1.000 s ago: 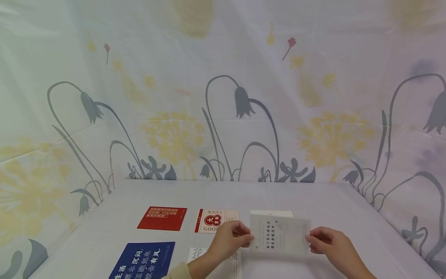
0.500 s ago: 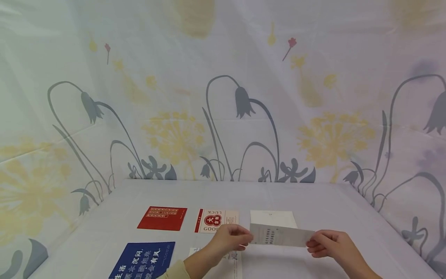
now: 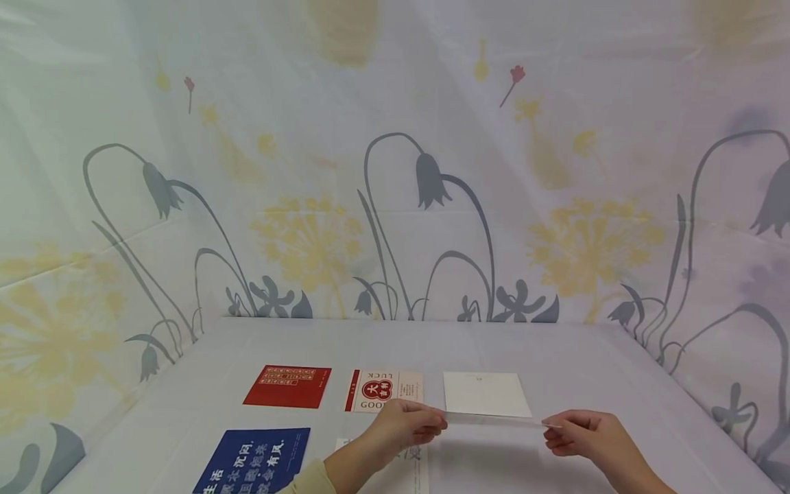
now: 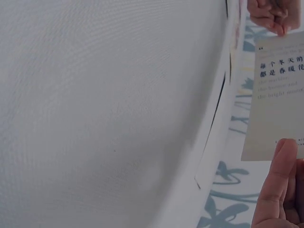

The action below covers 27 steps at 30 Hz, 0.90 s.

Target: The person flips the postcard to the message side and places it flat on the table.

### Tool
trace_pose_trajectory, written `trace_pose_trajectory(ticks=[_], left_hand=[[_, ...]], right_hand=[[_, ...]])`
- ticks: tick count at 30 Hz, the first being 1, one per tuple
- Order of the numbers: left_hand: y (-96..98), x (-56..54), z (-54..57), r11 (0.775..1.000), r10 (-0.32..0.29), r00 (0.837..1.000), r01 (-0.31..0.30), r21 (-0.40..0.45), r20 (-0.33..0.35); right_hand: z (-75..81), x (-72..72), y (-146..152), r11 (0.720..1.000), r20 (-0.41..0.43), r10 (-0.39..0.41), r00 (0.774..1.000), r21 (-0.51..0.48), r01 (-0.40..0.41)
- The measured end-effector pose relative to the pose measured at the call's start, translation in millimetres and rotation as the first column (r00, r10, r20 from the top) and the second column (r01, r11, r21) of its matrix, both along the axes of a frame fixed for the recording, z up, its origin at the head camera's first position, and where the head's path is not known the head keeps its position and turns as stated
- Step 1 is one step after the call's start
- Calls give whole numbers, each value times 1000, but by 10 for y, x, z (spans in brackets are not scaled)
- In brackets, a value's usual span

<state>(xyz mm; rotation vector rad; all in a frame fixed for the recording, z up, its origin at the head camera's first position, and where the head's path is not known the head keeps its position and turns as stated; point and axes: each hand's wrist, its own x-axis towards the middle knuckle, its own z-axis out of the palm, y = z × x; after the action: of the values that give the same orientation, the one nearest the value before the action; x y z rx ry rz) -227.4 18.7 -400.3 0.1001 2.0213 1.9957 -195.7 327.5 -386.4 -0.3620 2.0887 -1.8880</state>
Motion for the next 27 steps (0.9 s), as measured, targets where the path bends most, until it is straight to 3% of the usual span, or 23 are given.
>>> trace_pose_trajectory(ticks=[9,17,27], left_hand=[[13,-2,-29,999,31,999,-31,-13,23],[22,17,-60,999,33,999,-33,14,-7],[62,22,-93,999,37,999,-37,2,31]], right_hand=[[11,38,-43,977,6,-131,991,170,128],[14,34,-71,942,33,-219,975,269,202],[-56,24,-50,961,3,-173,985,220,168]])
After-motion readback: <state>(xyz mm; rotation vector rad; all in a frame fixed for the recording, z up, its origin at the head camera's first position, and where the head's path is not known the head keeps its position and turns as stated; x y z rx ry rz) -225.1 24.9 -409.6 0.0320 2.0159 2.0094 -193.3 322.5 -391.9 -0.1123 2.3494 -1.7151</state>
